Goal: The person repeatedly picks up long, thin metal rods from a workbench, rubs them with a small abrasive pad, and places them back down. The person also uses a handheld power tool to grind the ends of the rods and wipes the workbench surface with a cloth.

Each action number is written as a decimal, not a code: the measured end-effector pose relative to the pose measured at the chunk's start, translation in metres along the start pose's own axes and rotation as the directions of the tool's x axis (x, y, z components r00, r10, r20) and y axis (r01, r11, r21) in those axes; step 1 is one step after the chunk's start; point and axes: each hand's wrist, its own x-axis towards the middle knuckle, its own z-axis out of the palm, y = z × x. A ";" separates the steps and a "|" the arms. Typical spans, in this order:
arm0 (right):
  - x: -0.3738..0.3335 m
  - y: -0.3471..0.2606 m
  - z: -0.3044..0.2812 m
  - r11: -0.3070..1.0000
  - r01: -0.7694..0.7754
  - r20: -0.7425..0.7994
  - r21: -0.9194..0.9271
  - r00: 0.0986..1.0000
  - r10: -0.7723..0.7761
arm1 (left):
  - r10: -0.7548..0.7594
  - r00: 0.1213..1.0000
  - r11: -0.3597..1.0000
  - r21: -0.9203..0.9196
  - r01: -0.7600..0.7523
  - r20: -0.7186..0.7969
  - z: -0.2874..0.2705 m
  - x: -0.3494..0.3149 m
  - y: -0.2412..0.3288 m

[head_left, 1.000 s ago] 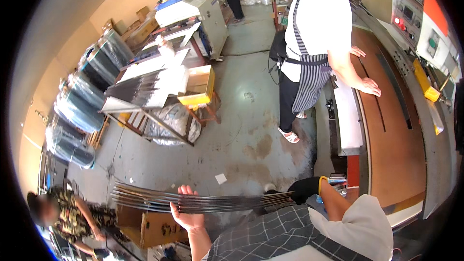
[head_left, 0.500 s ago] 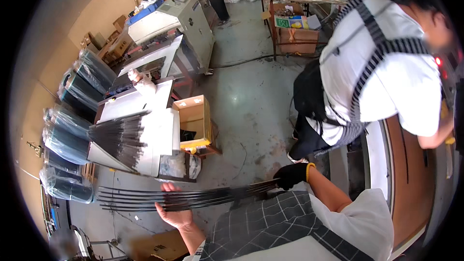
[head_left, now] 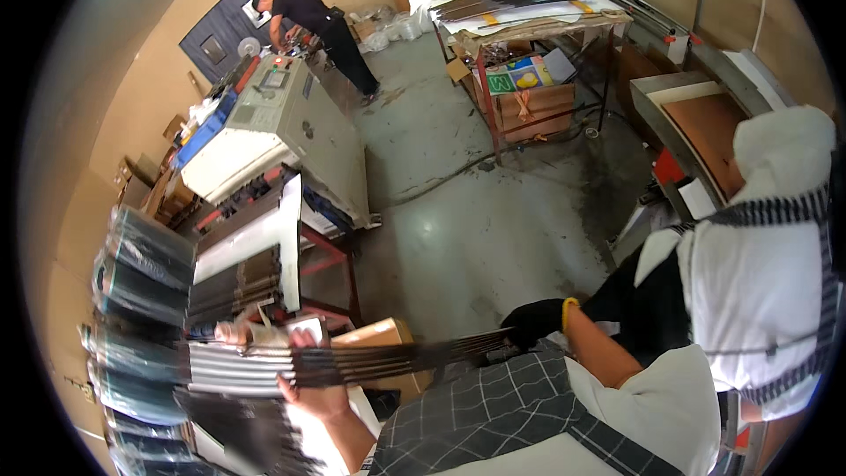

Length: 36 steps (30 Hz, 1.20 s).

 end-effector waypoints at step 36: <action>0.413 0.125 -0.799 0.862 -0.206 -0.472 0.464 0.766 0.437 | -0.575 0.767 0.776 -0.108 0.622 0.285 -0.143 1.114 -0.447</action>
